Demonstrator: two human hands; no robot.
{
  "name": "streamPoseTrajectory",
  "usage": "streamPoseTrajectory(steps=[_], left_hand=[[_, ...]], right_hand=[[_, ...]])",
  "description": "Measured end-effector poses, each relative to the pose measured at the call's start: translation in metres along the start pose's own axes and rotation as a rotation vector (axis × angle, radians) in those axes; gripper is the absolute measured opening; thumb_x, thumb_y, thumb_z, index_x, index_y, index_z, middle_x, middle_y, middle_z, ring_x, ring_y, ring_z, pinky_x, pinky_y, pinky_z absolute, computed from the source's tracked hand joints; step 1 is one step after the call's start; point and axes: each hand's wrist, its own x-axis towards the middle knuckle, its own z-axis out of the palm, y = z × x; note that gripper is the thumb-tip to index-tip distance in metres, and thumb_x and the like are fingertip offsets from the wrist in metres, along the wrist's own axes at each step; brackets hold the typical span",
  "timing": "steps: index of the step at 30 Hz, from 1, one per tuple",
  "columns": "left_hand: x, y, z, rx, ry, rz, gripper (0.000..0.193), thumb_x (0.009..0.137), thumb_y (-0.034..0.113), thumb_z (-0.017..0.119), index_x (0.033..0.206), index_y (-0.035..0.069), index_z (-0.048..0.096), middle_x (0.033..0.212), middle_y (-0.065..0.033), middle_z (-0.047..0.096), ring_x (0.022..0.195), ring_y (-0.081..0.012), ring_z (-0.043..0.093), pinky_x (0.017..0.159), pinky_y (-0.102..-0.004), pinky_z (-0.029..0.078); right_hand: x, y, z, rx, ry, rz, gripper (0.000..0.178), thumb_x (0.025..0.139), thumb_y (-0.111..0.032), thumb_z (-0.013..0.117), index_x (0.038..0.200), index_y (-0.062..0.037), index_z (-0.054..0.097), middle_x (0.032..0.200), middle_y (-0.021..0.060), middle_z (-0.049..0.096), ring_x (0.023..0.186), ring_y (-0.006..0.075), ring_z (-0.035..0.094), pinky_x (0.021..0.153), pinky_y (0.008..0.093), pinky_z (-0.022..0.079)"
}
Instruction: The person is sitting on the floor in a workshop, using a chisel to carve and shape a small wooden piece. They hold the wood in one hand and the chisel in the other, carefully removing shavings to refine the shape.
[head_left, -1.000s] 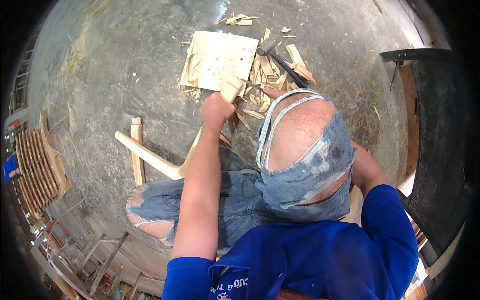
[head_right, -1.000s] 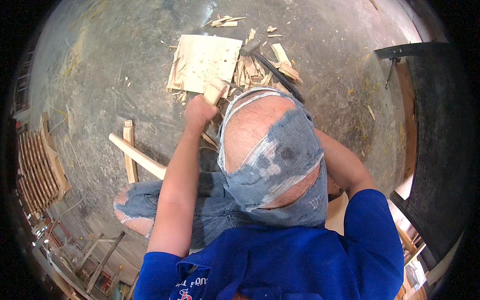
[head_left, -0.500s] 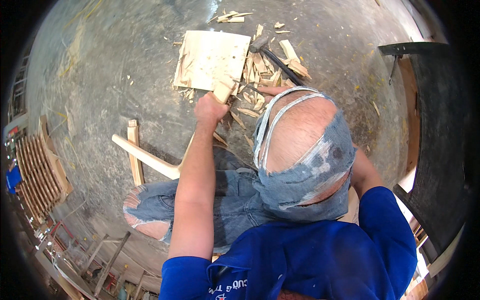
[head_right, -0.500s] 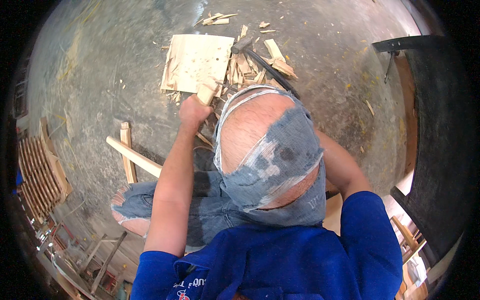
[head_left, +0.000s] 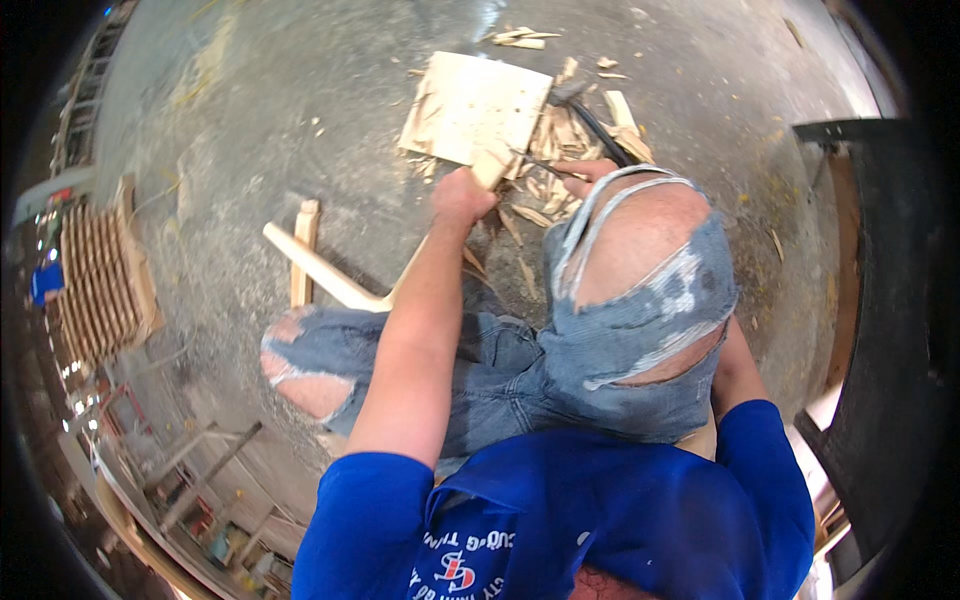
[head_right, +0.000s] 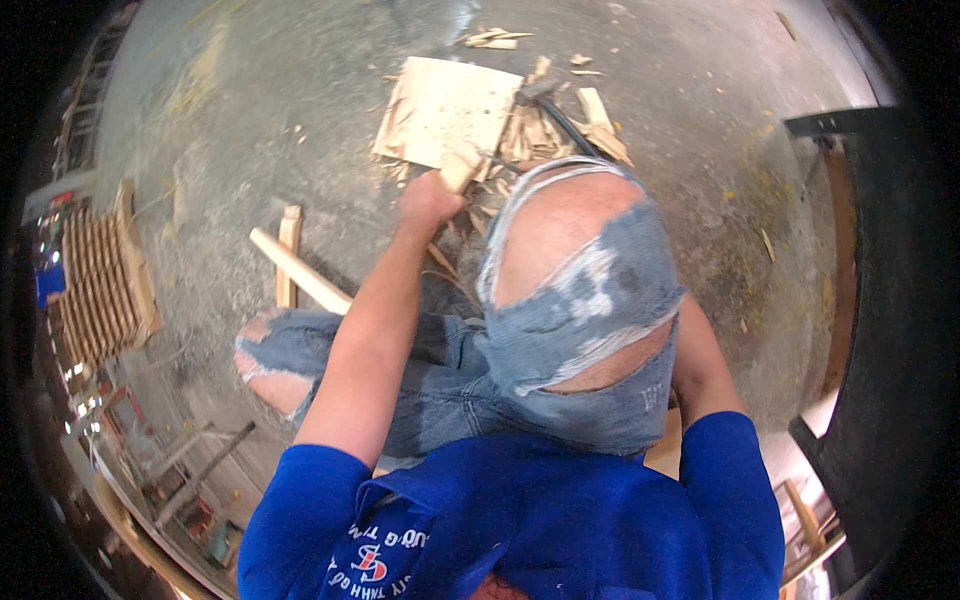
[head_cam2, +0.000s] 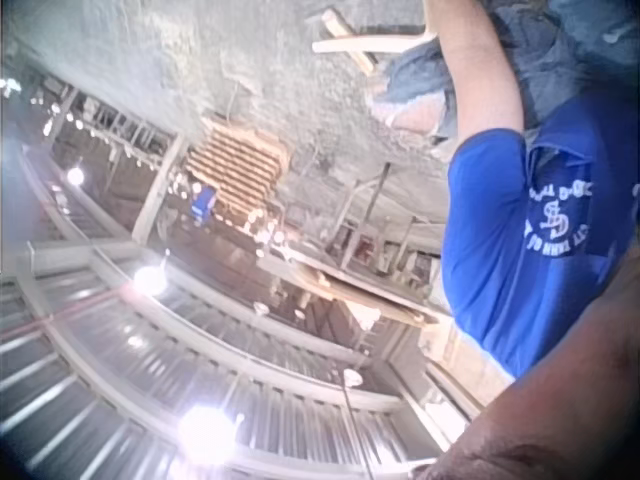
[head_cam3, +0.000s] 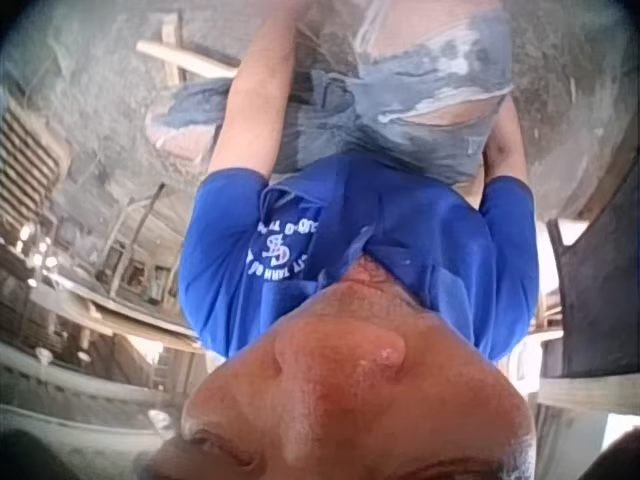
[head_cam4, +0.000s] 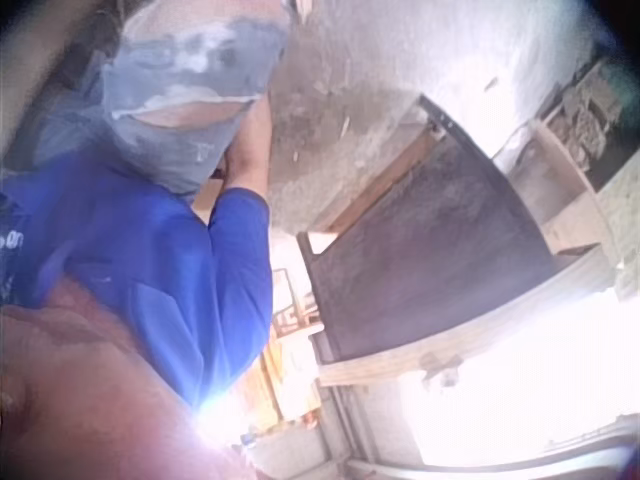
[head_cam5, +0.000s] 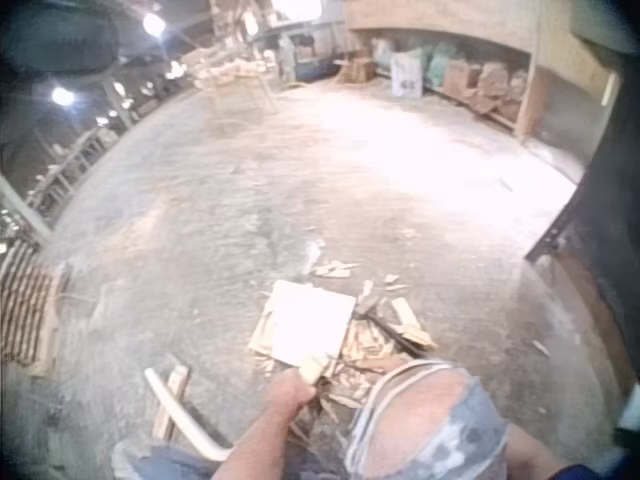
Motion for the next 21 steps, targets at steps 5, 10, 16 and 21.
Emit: streamPoseTrajectory(steps=[5,10,16,21], left_hand=[[0.019,-0.036,-0.005,-0.211,-0.214,0.150,0.075,0.065,0.042,0.089,0.127,0.002,0.073,0.128,-0.0223,0.075,0.120,-0.0352,0.072,0.105,-0.0428,0.057],[0.024,-0.045,0.002,-0.236,-0.142,0.208,0.074,0.067,0.042,0.089,0.126,0.001,0.073,0.124,-0.0238,0.076,0.117,-0.0381,0.072,0.101,-0.0446,0.057],[0.012,-0.035,-0.008,-0.247,0.017,-0.040,0.064,0.074,0.031,0.087,0.130,0.007,0.071,0.126,-0.0210,0.076,0.122,-0.0360,0.071,0.104,-0.0475,0.057],[0.007,-0.033,-0.036,-0.182,0.192,-0.076,0.057,0.076,0.027,0.083,0.128,0.007,0.072,0.119,-0.0206,0.078,0.113,-0.0364,0.075,0.097,-0.0478,0.060]], right_hand=[[0.007,-0.004,0.005,0.031,0.003,-0.037,0.046,0.102,-0.021,0.069,0.146,-0.0117,0.067,0.127,0.0195,0.074,0.115,0.0241,0.071,0.101,0.0385,0.055],[0.002,0.006,0.001,0.101,0.027,-0.017,0.045,0.102,-0.021,0.069,0.146,-0.0116,0.068,0.126,0.0190,0.074,0.114,0.0230,0.071,0.100,0.0376,0.055],[-0.014,0.037,-0.013,0.333,0.051,0.001,0.045,0.102,-0.020,0.069,0.146,-0.0114,0.068,0.125,0.0184,0.075,0.112,0.0217,0.071,0.099,0.0365,0.056],[-0.023,0.055,-0.040,0.623,0.092,-0.115,0.044,0.102,-0.019,0.069,0.145,-0.0112,0.068,0.125,0.0178,0.075,0.111,0.0206,0.071,0.098,0.0356,0.056]])
